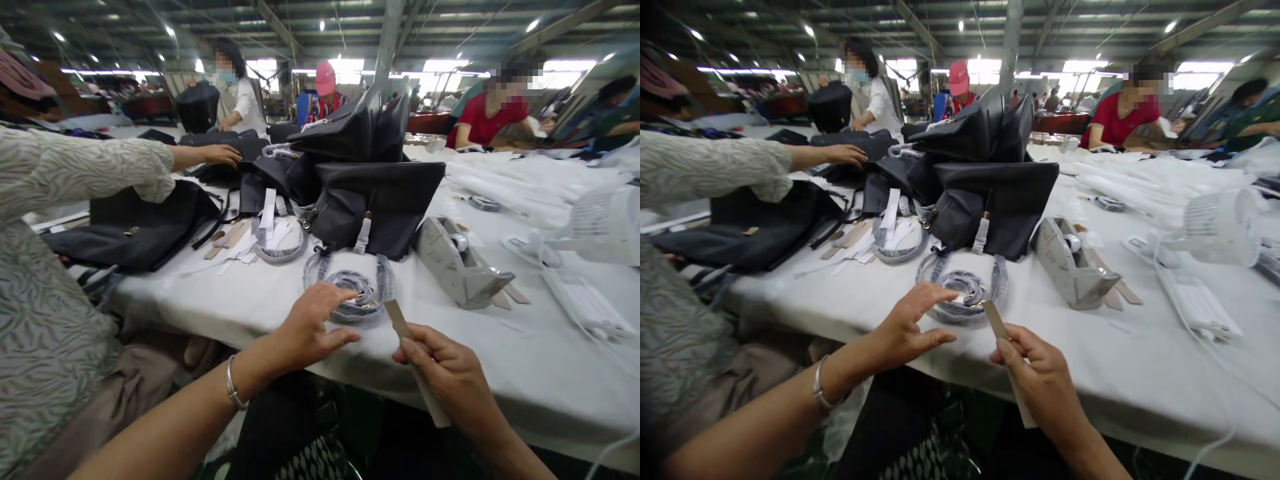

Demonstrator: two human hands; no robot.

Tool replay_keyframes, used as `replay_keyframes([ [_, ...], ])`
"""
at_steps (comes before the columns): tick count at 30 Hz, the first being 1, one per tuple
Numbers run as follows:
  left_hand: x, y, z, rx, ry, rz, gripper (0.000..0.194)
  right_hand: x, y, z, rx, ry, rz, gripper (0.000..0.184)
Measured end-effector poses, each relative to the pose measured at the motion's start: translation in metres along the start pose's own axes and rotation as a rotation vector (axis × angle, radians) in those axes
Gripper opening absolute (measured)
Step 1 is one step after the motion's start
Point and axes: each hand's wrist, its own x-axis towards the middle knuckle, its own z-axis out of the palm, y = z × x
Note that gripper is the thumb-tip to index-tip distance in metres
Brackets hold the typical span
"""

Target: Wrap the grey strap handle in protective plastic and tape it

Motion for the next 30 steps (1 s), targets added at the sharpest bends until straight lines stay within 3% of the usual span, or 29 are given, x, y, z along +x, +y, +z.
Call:
replay_keyframes([
  [3, 0.013, -0.015, 0.0, 0.333, -0.195, 0.064, 0.049, -0.006, 0.008, 0.001, 0.107, -0.012, 0.134, 0.032],
  [7, 0.023, -0.024, 0.014, 0.554, -0.325, 0.078, 0.046, -0.011, 0.012, 0.008, 0.214, 0.096, 0.071, 0.026],
  [10, 0.023, -0.03, 0.022, 0.566, -0.336, 0.054, 0.045, -0.013, 0.013, 0.008, 0.142, 0.199, -0.059, 0.015],
  [15, 0.021, -0.039, 0.026, 0.549, -0.27, 0.003, 0.039, -0.016, 0.015, 0.005, 0.025, 0.214, -0.225, 0.016],
  [22, 0.019, -0.041, 0.028, 0.489, -0.222, 0.0, 0.034, -0.019, 0.016, 0.006, 0.016, 0.227, -0.271, 0.02],
  [25, 0.019, -0.042, 0.028, 0.475, -0.218, 0.011, 0.035, -0.02, 0.012, 0.009, 0.121, 0.22, -0.111, 0.014],
  [27, 0.023, -0.045, 0.027, 0.42, -0.216, 0.007, 0.033, -0.02, 0.008, 0.01, 0.272, 0.141, 0.148, 0.024],
  [30, 0.033, -0.053, 0.022, 0.206, -0.163, -0.09, 0.028, -0.018, 0.008, 0.009, 0.495, -0.109, 0.576, 0.042],
])
